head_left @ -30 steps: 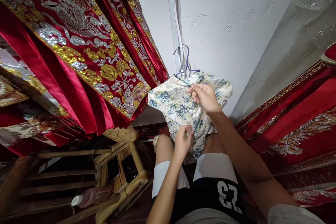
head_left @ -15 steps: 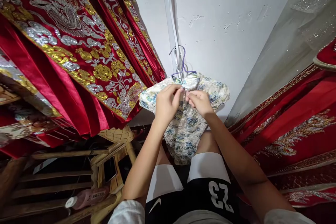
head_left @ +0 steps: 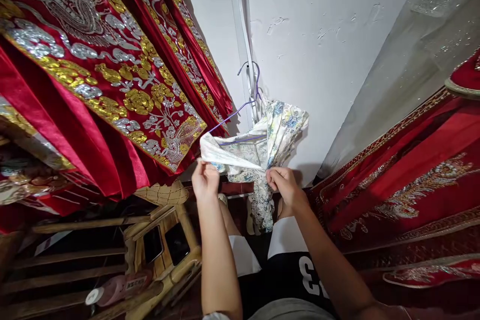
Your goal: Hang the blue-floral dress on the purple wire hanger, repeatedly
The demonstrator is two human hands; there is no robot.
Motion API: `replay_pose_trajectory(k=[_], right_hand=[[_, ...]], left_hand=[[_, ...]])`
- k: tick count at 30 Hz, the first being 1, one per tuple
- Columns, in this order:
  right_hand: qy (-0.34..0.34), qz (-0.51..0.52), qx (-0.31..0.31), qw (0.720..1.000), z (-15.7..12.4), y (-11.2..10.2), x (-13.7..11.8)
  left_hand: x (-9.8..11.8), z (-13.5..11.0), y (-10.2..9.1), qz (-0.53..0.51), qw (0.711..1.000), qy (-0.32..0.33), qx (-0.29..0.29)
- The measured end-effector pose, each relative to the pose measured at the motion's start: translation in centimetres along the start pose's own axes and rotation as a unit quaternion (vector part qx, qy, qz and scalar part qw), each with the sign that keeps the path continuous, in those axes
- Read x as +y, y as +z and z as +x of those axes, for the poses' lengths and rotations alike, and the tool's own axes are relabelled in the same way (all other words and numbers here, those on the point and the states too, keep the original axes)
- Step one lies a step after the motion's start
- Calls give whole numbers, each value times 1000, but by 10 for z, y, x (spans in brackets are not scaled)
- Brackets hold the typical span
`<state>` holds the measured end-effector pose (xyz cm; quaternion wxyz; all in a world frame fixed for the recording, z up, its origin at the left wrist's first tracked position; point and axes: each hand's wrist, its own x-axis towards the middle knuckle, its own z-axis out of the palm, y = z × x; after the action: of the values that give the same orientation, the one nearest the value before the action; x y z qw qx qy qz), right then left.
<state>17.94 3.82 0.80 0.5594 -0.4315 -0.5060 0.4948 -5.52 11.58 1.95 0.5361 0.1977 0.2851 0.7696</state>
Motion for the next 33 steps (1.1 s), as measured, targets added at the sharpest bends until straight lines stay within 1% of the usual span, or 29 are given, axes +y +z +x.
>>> replay_pose_trajectory(k=[3, 5, 6, 8, 9, 10, 11, 12, 13, 14, 15, 17, 18, 19, 20, 21, 22, 24, 25, 26, 27, 28, 30, 32, 33], right_hand=[[18, 96, 66, 993, -19, 1, 23], [25, 146, 100, 984, -28, -4, 33], [26, 158, 110, 981, -31, -8, 35], [24, 156, 118, 980, -34, -16, 34], [22, 149, 122, 981, -34, -20, 31], [19, 142, 125, 982, -34, -22, 27], [14, 137, 129, 982, -33, -23, 24], [11, 134, 134, 982, -33, -24, 20], [8, 132, 138, 982, -32, -24, 17], [7, 132, 141, 981, -32, -23, 15], [9, 131, 142, 981, -32, -23, 14], [20, 125, 142, 982, -34, -23, 12], [27, 119, 141, 982, -35, -23, 13], [33, 113, 140, 983, -35, -25, 14], [38, 106, 140, 984, -36, -26, 16], [42, 96, 138, 985, -36, -29, 19], [48, 82, 130, 987, -37, -31, 22], [76, 18, 76, 994, -37, -36, 28], [95, -20, 37, 995, -36, -37, 30], [109, -58, 3, 992, -35, -38, 31], [113, -92, -17, 989, -34, -37, 31], [103, -115, -17, 988, -31, -34, 30], [59, -133, 23, 989, -25, -26, 24], [22, -124, 50, 991, -18, -15, 17], [17, -100, 46, 994, -14, -9, 13]], left_hand=[[-35, -25, -10, -58, 994, -82, 48], [-53, -37, -12, -46, 992, -99, 65], [-60, -41, -12, -23, 993, -91, 68], [-67, -44, -15, 52, 996, -46, 61], [-67, -44, -15, 108, 993, -13, 45], [-66, -44, -16, 174, 984, 24, 22], [-64, -43, -16, 247, 967, 62, -4], [-61, -42, -16, 321, 942, 94, -31], [-57, -42, -14, 393, 910, 117, -57], [-53, -41, -12, 459, 876, 127, -80], [-49, -40, -9, 518, 841, 118, -103], [-42, -38, -1, 606, 776, 65, -160], [-40, -37, 3, 628, 753, 42, -189], [-38, -36, 8, 632, 744, 33, -212], [-36, -35, 13, 618, 752, 39, -228], [-35, -35, 18, 586, 774, 59, -234], [-35, -35, 23, 539, 805, 86, -232], [-33, -39, 31, 428, 868, 121, -219], [-33, -43, 34, 376, 893, 121, -217], [-32, -48, 38, 332, 911, 113, -217], [-31, -54, 41, 297, 924, 98, -221], [-30, -62, 44, 273, 930, 81, -231], [-28, -79, 51, 259, 927, 57, -264], [-27, -98, 58, 280, 907, 47, -311], [-26, -107, 62, 295, 892, 48, -338]])
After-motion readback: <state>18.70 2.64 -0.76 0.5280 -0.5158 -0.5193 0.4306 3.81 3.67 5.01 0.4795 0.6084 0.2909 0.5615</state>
